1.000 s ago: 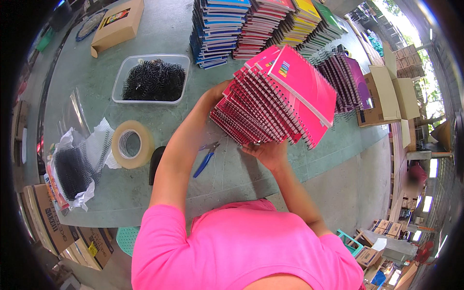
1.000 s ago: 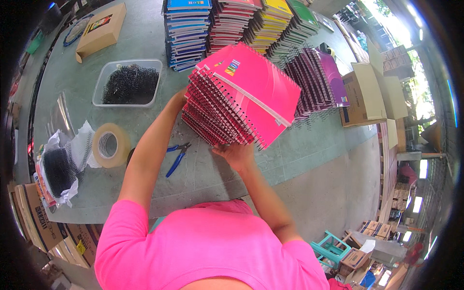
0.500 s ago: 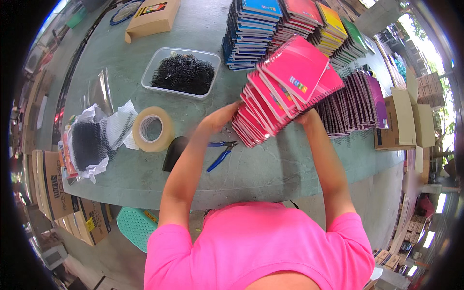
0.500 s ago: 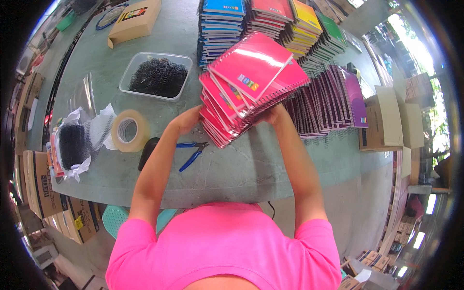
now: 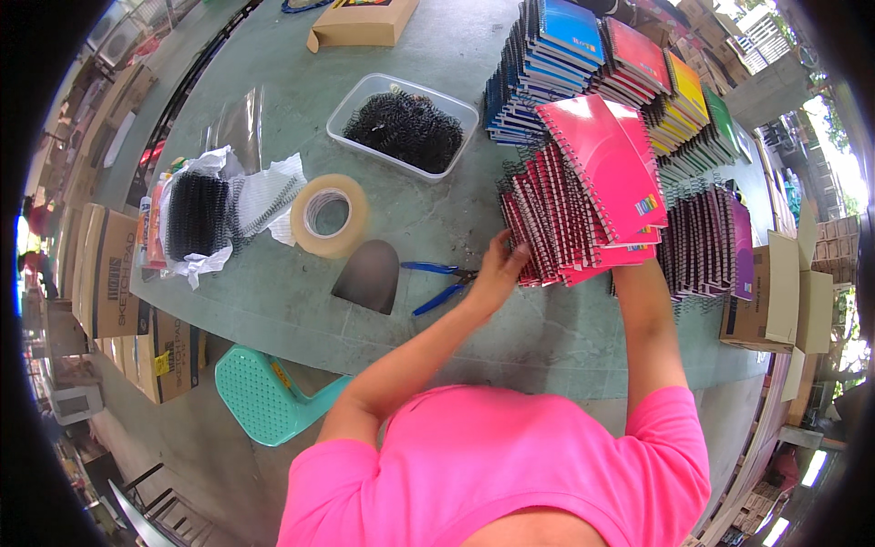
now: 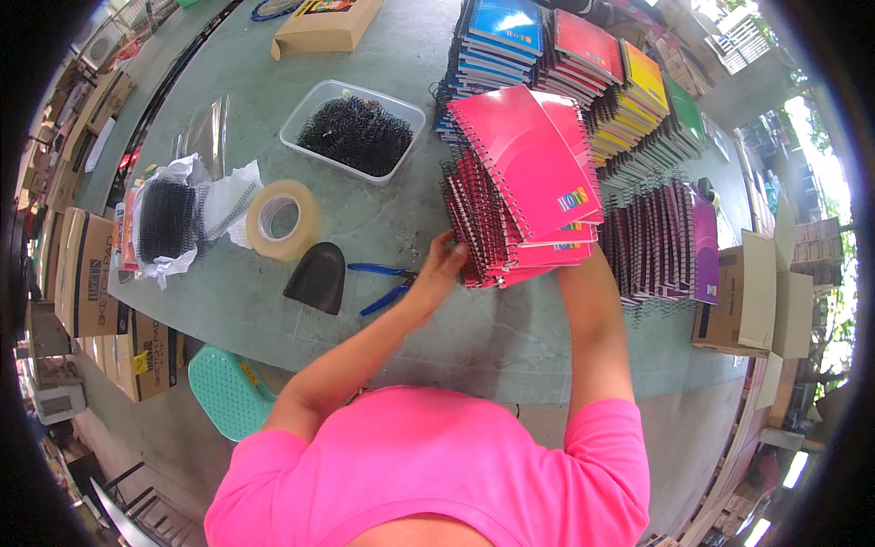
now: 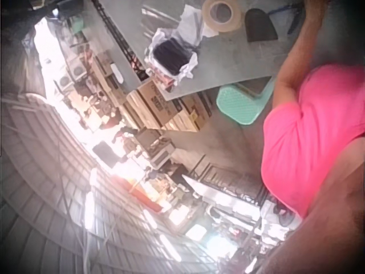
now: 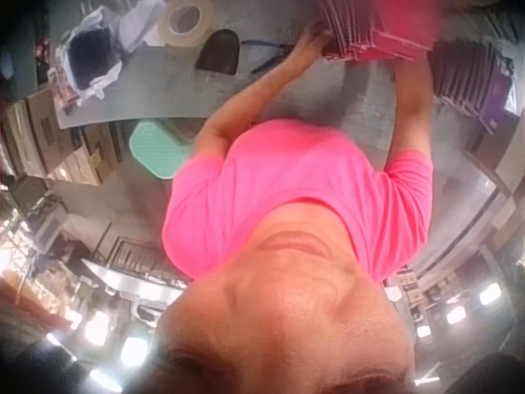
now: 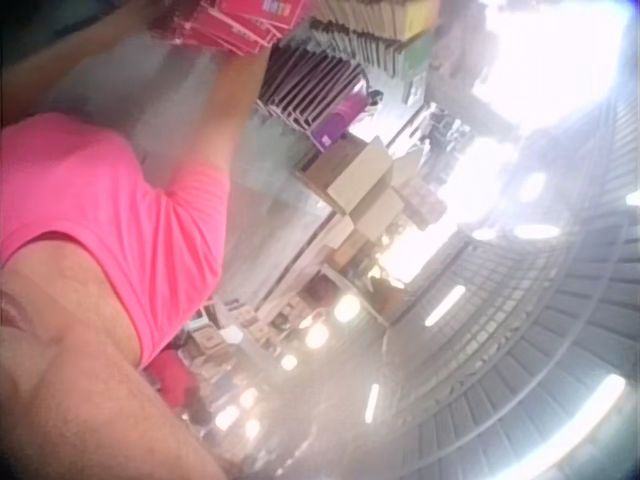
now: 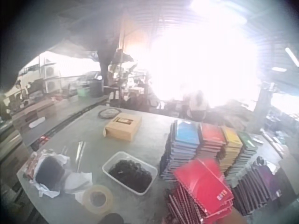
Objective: The person trims the ends of wire spiral bindings on a stack of notebooks using pliers.
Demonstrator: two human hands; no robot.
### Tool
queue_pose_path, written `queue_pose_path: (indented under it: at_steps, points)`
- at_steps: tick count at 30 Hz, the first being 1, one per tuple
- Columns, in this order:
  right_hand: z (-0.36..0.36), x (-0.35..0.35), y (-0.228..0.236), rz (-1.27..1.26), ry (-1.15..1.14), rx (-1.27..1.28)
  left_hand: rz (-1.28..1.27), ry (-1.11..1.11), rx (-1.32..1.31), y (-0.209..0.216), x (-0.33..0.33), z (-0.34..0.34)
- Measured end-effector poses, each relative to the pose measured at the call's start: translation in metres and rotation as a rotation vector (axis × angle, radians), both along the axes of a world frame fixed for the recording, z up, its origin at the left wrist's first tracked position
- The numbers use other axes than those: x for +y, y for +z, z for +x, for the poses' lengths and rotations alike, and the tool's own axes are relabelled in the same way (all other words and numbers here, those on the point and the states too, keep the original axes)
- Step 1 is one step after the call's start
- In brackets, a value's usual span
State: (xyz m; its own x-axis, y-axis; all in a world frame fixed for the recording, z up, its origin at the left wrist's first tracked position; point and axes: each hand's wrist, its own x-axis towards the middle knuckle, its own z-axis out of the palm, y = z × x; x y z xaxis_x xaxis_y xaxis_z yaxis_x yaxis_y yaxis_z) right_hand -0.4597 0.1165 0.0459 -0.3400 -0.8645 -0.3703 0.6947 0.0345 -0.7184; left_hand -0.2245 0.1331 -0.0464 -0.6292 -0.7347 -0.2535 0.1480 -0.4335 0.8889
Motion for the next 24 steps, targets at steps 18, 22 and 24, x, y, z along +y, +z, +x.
queue_pose_path:
  at_steps: [18,22,24]
  points:
    - [0.016,-0.016,0.083,-0.387,0.377,0.296,-1.002,0.752,0.170,0.132,-0.111,-0.057]
    - [0.002,0.015,0.022,-0.122,0.132,0.116,-0.290,0.469,0.219,0.088,-0.117,-0.027]
    - [0.018,0.016,-0.009,-0.041,0.118,0.048,-0.506,0.575,0.060,0.020,-0.133,-0.046]
